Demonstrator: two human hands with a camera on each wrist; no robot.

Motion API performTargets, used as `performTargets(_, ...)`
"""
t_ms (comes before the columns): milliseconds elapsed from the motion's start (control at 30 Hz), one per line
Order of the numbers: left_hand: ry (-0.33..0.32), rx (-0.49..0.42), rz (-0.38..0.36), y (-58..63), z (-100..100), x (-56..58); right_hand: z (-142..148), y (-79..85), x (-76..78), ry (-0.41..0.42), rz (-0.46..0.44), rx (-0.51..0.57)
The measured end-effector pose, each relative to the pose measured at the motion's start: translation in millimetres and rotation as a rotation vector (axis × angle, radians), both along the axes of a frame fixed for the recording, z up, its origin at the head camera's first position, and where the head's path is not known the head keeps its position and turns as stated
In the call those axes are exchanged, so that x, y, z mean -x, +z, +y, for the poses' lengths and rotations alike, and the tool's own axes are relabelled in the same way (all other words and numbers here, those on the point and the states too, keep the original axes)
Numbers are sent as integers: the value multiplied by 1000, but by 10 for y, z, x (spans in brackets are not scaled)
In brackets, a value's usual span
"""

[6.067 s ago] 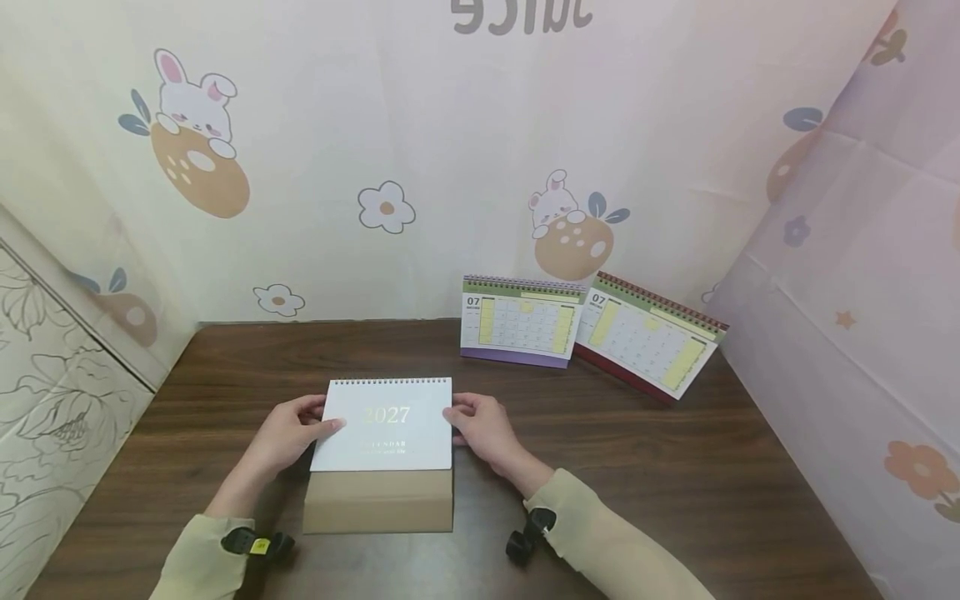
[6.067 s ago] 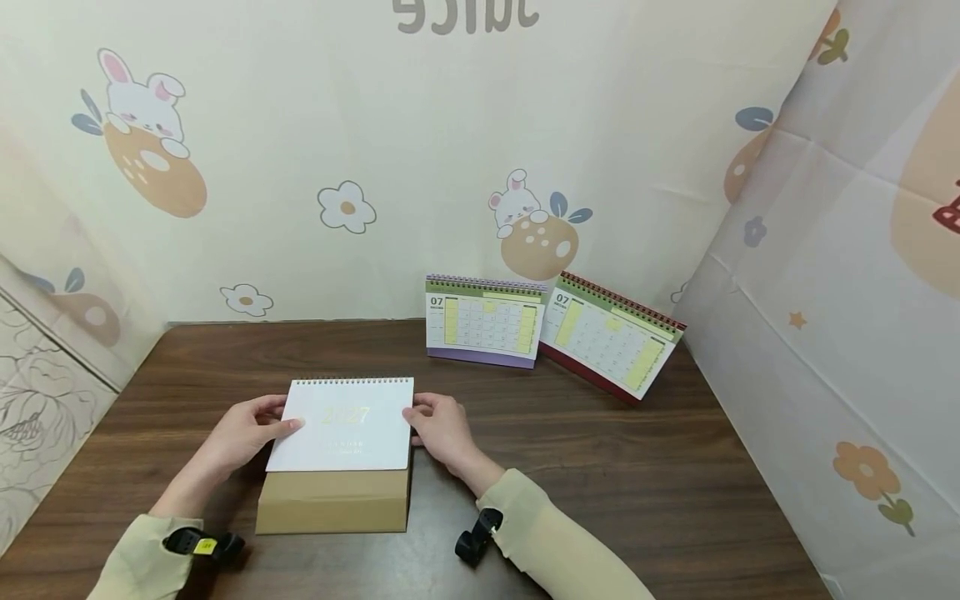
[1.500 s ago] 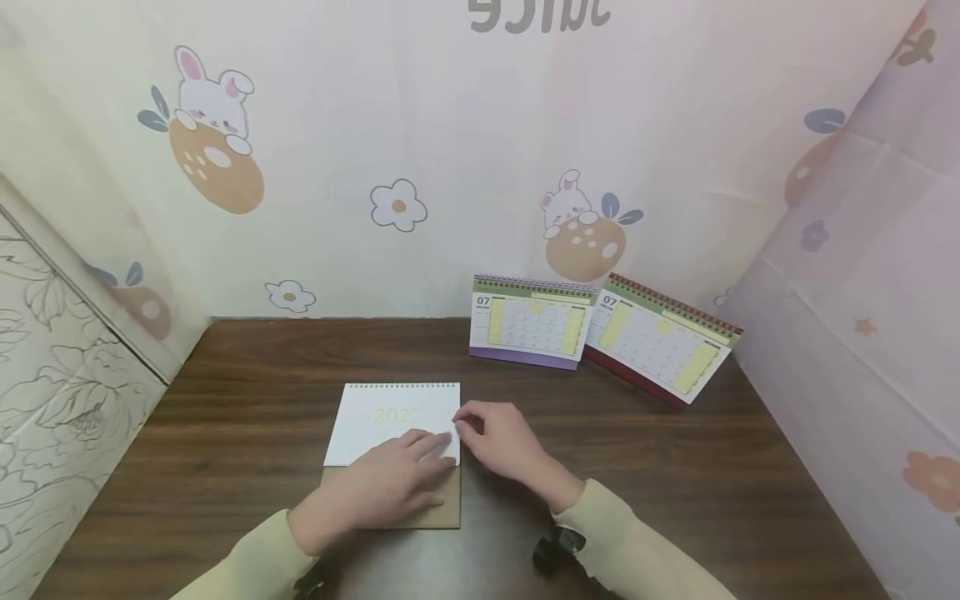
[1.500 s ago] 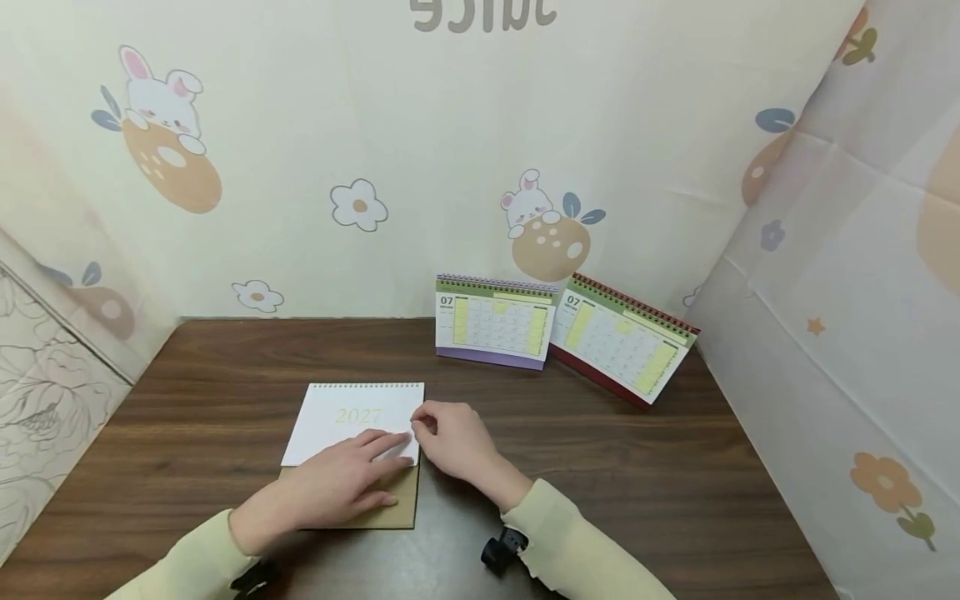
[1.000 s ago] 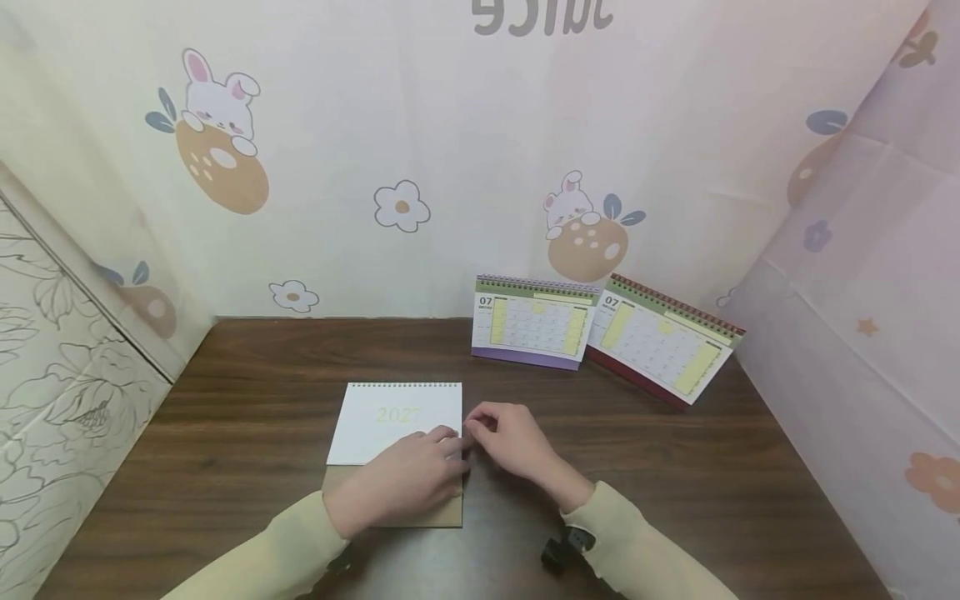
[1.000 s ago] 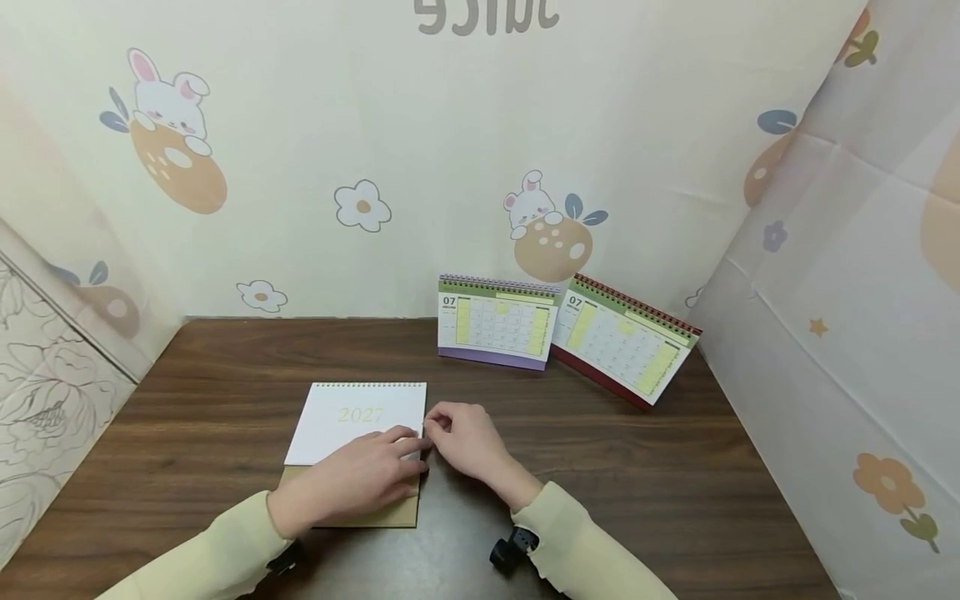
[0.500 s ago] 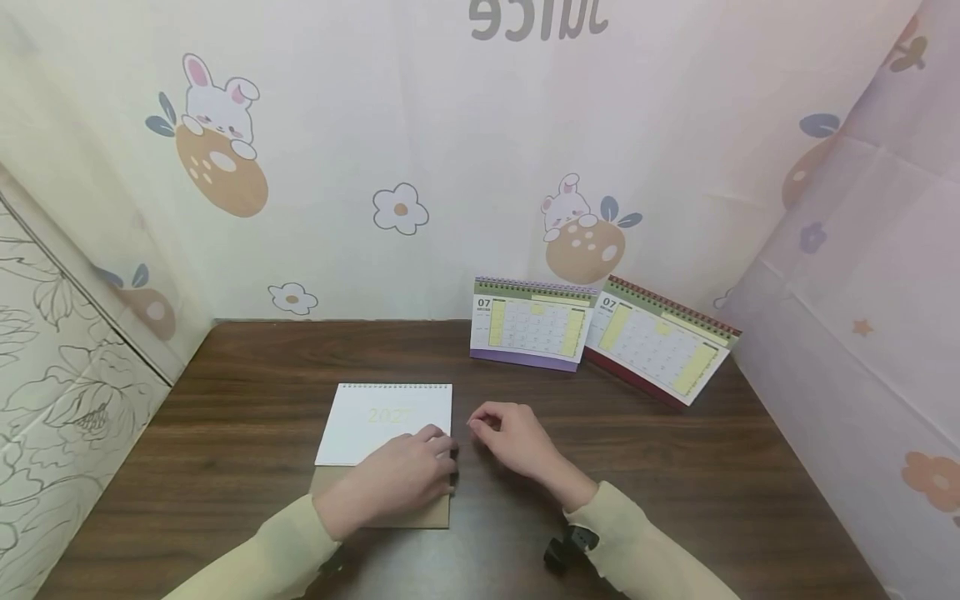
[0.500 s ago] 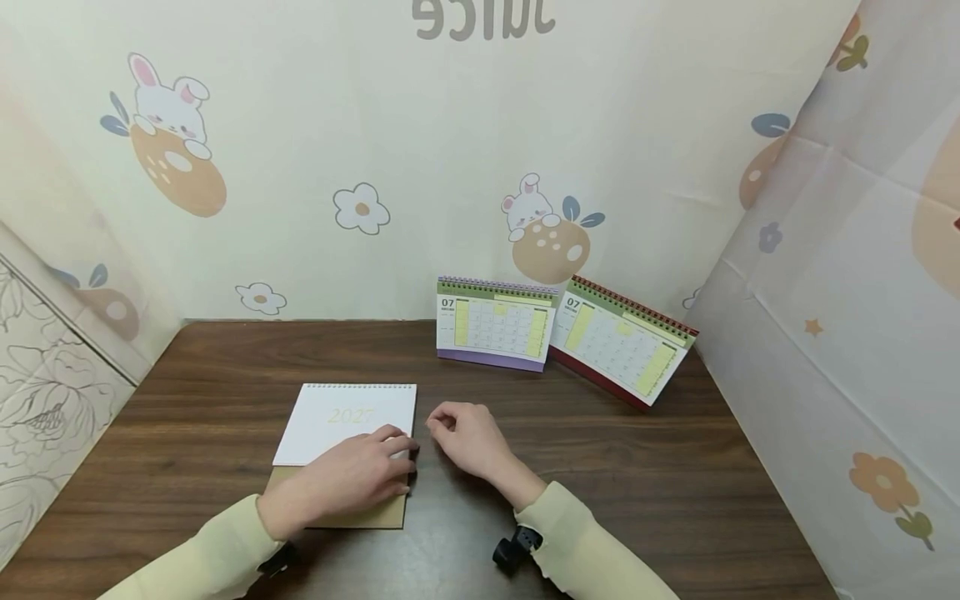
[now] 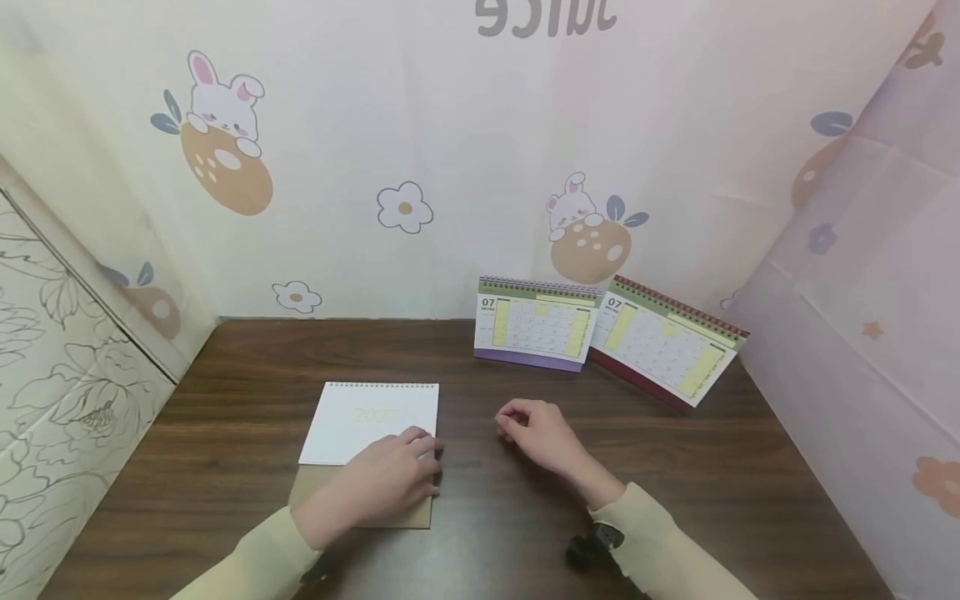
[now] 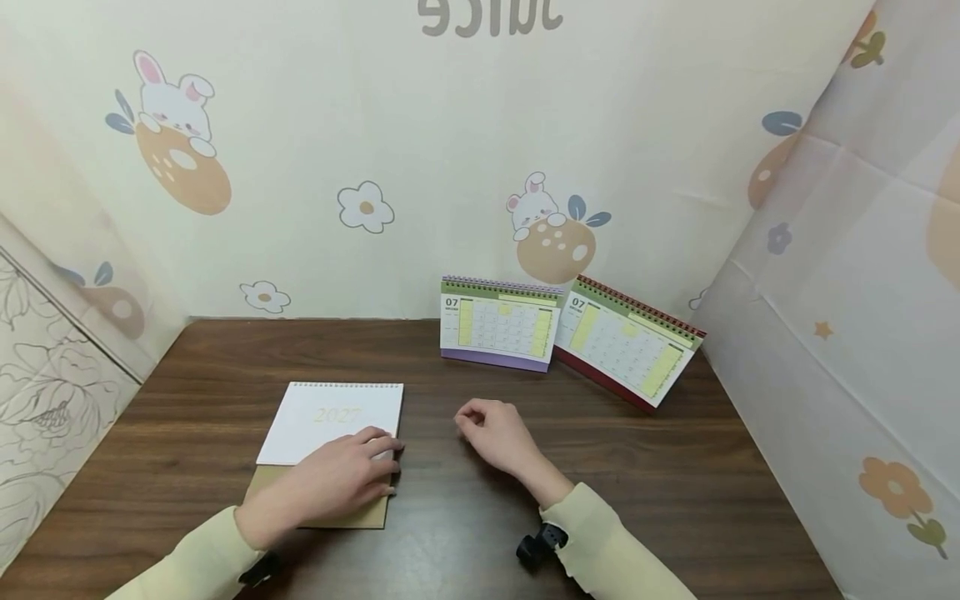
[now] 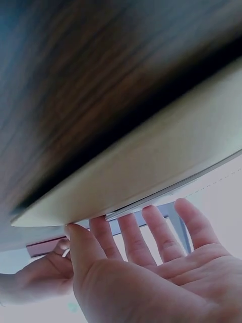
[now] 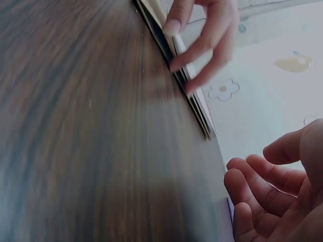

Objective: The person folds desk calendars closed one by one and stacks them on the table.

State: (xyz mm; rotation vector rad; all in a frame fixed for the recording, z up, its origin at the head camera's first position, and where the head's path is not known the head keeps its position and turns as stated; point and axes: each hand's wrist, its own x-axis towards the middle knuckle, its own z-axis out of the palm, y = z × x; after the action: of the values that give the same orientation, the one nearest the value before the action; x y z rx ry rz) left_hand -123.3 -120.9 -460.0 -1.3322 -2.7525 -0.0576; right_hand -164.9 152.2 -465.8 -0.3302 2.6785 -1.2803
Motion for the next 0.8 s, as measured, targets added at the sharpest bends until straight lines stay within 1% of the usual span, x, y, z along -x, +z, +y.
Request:
performTargets(167, 35, -15, -10, -14, -94, -14, 162, 28, 36, -80, -3, -26)
performTargets(300, 66, -24, -13, -17, -163, -19, 310, 57, 77, -120, 10, -45)
performTargets(433, 76, -38, -10, -9, -230, -19, 447, 77, 117, -144, 24, -65)
performTargets(600, 100, -60, -19, 15, -326, -19, 571, 63, 155, -165, 14, -73)
performTargets(800, 137, -50, -30, 22, -476, -4, 667, 32, 160, -189, -4, -64)
